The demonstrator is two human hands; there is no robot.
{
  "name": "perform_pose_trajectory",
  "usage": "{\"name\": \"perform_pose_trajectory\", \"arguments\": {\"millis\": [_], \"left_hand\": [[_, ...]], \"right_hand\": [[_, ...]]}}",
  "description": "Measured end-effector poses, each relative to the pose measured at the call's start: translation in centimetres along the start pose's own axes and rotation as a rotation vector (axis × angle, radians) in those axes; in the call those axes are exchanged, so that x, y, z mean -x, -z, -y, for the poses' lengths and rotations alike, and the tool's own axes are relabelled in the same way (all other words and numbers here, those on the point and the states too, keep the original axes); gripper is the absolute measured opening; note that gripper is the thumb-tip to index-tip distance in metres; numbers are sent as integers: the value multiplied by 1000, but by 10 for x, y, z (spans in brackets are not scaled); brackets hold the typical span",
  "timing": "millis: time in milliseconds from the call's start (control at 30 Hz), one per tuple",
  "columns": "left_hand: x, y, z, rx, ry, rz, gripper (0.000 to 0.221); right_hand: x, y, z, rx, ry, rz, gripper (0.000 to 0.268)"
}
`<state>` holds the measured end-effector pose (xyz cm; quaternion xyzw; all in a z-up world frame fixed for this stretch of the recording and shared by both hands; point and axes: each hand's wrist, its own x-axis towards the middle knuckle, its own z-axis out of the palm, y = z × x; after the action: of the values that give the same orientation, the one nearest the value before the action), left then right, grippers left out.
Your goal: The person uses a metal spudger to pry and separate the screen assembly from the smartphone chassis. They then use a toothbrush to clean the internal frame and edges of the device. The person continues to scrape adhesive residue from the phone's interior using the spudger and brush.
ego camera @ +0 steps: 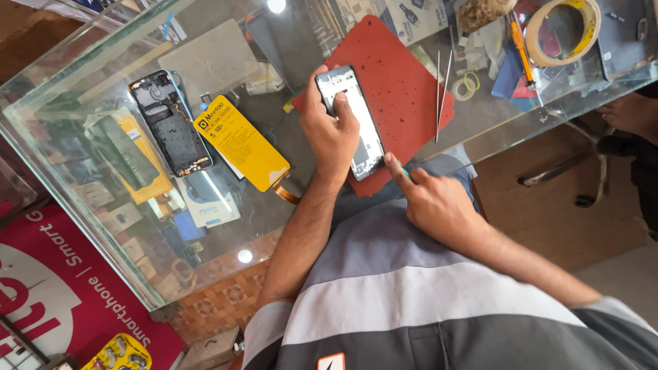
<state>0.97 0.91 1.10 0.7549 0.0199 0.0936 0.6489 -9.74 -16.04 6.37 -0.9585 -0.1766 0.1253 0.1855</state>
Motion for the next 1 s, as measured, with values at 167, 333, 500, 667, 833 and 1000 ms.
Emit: {"name": "perform_pose_trajectory", "arguments": {"millis": [167,333,500,667,833,1000], "left_hand": [[-2,2,0,-31,-3,-7,42],[-2,1,0,-51,19,3,41],[1,2,3,-2,38,28,43],[2,6,0,146,7,-55,44],[10,16,-9,265,-214,-173,46],[21,19,-9,194,-259,-99,59]], "right_hand": [[-79,0,-18,-1,54,-185,77],[-97,3,-23,-33,106,-246,70],[11,12,1,-58,-56,162,81],[19,35,-11,-379,-139,-65,68],[-3,25,-13,-491,2,-307,62],[-19,13,-16,-327,0,-147,75]]}}
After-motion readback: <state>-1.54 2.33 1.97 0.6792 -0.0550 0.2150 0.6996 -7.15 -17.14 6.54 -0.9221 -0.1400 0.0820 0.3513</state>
